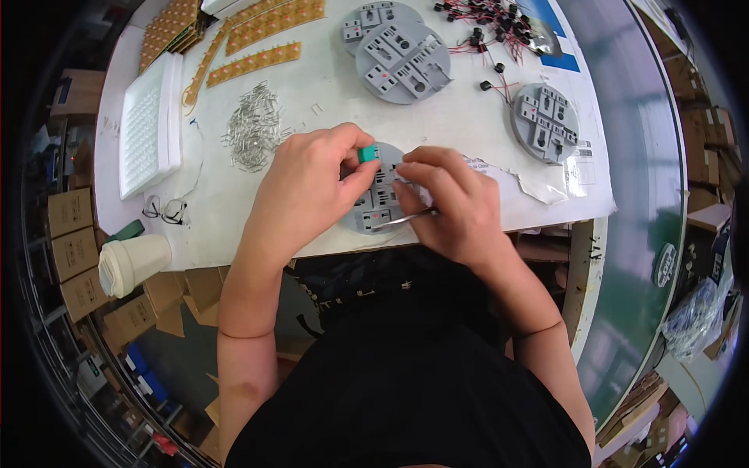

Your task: Assemble small electronic parts and wires into circular grey housing units.

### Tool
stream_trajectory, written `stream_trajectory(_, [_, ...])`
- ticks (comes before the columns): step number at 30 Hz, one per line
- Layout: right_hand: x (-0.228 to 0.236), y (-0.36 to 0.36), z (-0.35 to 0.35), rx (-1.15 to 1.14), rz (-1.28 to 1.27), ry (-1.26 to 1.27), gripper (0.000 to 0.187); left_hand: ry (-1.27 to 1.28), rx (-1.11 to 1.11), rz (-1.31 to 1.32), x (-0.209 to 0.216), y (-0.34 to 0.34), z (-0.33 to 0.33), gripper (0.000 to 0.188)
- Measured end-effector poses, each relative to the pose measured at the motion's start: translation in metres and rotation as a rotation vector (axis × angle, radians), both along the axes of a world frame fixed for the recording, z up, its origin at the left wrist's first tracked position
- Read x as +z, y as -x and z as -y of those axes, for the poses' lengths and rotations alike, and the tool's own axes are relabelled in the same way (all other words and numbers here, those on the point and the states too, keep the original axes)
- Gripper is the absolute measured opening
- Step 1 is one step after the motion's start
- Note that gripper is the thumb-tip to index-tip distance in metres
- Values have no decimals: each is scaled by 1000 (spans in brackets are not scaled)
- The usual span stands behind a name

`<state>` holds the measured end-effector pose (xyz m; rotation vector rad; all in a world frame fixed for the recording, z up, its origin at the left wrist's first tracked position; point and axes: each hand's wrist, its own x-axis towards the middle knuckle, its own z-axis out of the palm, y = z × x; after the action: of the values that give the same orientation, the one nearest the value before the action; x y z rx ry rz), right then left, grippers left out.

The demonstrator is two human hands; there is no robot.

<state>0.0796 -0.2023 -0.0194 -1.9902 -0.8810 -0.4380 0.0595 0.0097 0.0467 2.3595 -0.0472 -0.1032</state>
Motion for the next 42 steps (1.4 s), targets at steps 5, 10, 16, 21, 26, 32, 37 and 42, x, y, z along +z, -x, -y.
stream_trajectory(5, [54,-60,37,-287,-110,225,20,-254,-80,67,6,-5,8,24])
stream_trajectory(10, [58,-115,38,-349,-248,716,22,-225,-100,112,-1,-2,10,24])
stream_trajectory(16, [53,-112,45,-272,-206,330,20,-135,-25,209,-18,13,-1,33])
stream_trajectory(21, [74,-60,44,151,-766,-460,20,148,58,509,18,10,-10,40])
stream_trajectory(26, [69,-30,21,355,-983,-516,24,378,-22,375,49,20,8,35])
stream_trajectory(32, [59,-11,1,318,-908,-485,24,383,94,262,23,43,10,29])
stream_trajectory(37, [46,-5,-4,322,-782,-437,22,450,151,352,-3,45,8,19])
stream_trajectory(42, [43,-11,-6,332,-254,-168,27,862,195,47,-7,47,2,16])
